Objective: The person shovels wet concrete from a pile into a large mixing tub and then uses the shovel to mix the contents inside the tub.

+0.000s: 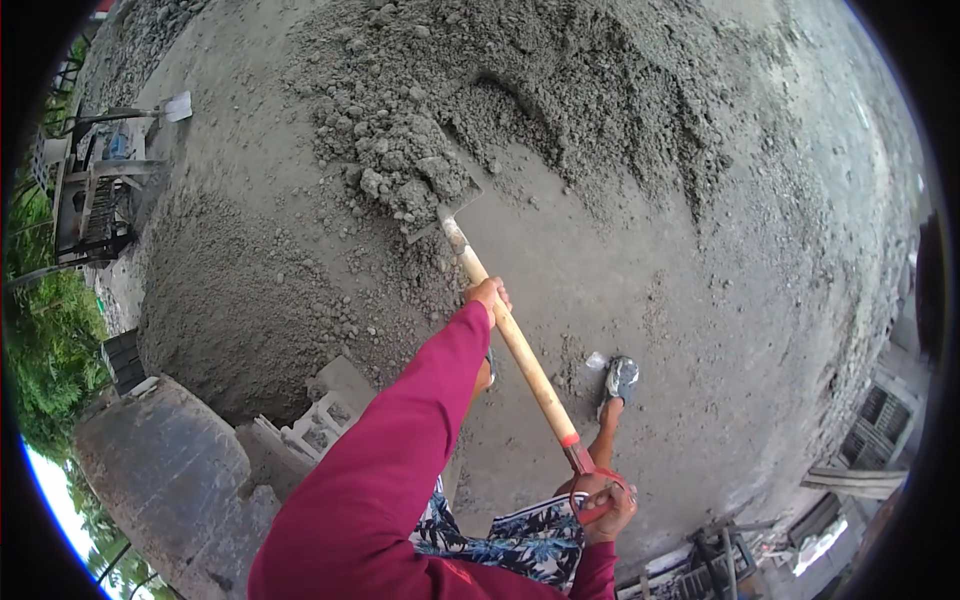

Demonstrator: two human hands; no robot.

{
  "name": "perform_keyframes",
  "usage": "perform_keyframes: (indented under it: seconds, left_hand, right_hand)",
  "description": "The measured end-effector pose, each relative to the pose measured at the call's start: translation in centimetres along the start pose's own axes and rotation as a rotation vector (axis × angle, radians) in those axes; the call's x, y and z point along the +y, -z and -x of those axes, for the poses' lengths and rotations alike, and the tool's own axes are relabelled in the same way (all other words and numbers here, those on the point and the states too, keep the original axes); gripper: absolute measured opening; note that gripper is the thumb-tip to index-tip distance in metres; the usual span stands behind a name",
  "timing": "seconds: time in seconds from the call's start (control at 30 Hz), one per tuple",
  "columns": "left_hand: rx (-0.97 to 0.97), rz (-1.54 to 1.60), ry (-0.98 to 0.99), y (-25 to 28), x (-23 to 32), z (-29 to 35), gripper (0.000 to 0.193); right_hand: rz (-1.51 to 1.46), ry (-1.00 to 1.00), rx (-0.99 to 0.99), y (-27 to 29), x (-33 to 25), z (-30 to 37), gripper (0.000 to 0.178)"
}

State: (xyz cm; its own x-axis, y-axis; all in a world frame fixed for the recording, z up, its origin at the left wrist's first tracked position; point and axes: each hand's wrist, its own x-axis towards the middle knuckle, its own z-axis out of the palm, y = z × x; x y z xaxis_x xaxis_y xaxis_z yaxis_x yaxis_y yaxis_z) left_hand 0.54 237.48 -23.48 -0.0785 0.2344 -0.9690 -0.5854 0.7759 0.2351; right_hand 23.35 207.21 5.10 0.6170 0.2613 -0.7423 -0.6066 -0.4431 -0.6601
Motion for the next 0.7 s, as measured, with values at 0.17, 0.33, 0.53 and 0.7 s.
perform_keyframes:
  seconds: [0.17,0.33,0.53,0.7]
  left_hand:
    - [-0.034,0.183,-0.080,2.8,3.2,15.0,0.013]
    - [0.003,0.295,-0.390,9.7,9.8,32.9,0.016]
    - [0.100,0.477,-0.829,21.7,16.3,55.0,0.023]
    - [-0.388,0.511,-1.205,36.6,13.0,71.2,0.018]
  right_hand:
    - [0.042,0.099,-0.220,4.5,-7.9,5.4,0.018]
    - [0.071,0.068,-0.474,5.1,-12.4,8.1,0.022]
    - [0.123,0.143,-0.967,-0.7,-15.0,14.2,0.030]
    - [0.099,0.615,-1.510,-0.7,-15.0,20.7,0.028]
